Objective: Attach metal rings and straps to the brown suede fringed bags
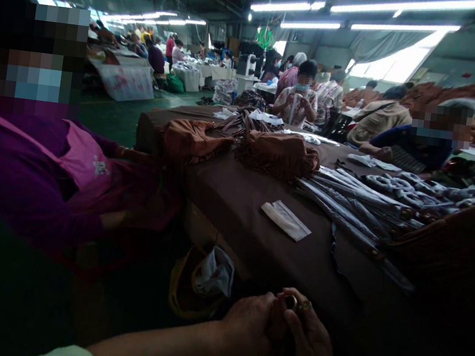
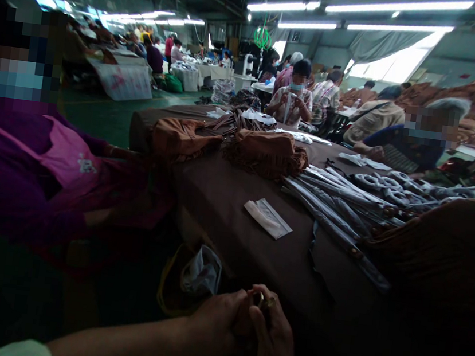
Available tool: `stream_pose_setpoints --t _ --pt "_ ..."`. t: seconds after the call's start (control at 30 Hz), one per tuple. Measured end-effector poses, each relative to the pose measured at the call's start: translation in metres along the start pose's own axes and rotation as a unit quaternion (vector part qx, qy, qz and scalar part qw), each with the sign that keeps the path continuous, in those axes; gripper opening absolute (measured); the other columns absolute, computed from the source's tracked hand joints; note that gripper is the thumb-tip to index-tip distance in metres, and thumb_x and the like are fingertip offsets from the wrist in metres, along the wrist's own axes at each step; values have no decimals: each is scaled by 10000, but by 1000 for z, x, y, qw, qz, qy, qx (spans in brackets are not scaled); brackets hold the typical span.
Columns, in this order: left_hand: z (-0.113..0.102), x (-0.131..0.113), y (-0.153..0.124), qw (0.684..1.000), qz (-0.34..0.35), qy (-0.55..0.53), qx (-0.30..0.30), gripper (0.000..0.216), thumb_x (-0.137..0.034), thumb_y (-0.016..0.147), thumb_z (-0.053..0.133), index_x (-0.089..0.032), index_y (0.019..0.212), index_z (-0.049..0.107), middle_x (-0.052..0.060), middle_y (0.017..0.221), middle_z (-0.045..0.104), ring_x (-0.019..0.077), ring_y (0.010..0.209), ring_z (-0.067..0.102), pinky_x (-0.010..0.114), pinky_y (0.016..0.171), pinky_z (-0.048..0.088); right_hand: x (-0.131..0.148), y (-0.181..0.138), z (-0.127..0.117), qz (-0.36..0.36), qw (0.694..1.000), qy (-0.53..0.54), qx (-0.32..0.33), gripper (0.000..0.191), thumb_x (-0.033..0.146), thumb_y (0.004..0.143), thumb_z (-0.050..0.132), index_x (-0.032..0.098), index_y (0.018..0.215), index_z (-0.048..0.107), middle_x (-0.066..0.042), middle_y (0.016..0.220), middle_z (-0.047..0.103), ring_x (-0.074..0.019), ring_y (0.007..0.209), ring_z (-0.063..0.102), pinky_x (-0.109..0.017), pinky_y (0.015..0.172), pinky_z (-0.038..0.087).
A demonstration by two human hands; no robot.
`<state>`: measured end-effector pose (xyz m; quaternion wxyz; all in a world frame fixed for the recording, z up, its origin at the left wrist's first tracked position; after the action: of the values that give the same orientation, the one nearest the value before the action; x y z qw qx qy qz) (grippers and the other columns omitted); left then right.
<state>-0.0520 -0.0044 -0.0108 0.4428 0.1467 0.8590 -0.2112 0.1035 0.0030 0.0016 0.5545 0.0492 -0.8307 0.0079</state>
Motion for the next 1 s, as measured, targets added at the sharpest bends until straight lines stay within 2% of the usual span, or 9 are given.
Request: stream_pose_setpoints --t 0.2,0.33,0.47,0.63,0.8,0.87,1.0 --pt "-3 -3 -2 1000 -2 -18 0 603 -353 686 676 -252 1233 441 57 1133 628 262 1017 607 321 843 472 -11 -1 5 28 998 61 15 381 488 862 521 231 1099 673 -74 1125 690 -225 1035 652 -267 853 548" --pt "-7 -5 -3 1000 0 -17 -18 553 -357 702 663 -253 1208 465 54 1130 630 261 1006 609 320 830 472 -9 -2 2 38 995 94 21 456 460 820 605 247 1223 597 -70 1187 670 -232 1085 632 -290 904 527" --pt "-10 -9 -4 1000 4 -10 -11 463 -361 714 641 -246 1141 503 50 1076 644 255 937 627 318 768 482 -2 -2 -3 35 997 69 11 431 433 738 702 240 1119 646 -62 1091 709 -242 986 673 -276 835 555" --pt "-14 -11 -5 1000 3 0 -17 452 -384 681 668 -234 1080 517 51 1041 656 258 904 635 313 730 480 -3 -1 0 39 998 57 5 378 490 806 602 236 1075 680 -60 1085 711 -236 993 670 -265 824 557" --pt "-10 -5 -6 1000 5 -14 -20 453 -386 710 655 -248 1115 503 41 1039 647 234 907 622 296 744 469 -5 -3 6 45 995 85 -1 480 451 772 656 254 1206 608 -61 1157 687 -236 1028 657 -290 861 546" --pt "-8 -3 -6 1000 9 -15 -17 457 -393 723 649 -246 1130 502 41 1040 640 228 914 616 294 763 468 -3 -4 7 51 996 78 0 485 444 753 678 247 1192 613 -67 1145 691 -241 1017 661 -290 852 549" --pt "-21 -5 -9 999 -4 38 2 611 -517 632 714 -222 1132 527 67 1057 613 266 936 599 341 797 478 -2 -5 5 55 997 59 -11 411 491 778 633 219 1084 667 -78 1100 700 -250 996 663 -282 829 553"
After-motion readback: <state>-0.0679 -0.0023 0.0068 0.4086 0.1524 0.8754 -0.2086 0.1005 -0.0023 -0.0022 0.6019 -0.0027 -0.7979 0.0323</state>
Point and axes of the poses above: each hand's wrist, its own y-axis towards the middle knuckle, its own z-axis out of the palm, x = y × z, the point moved 2 cm from there along y, towards the middle knuckle
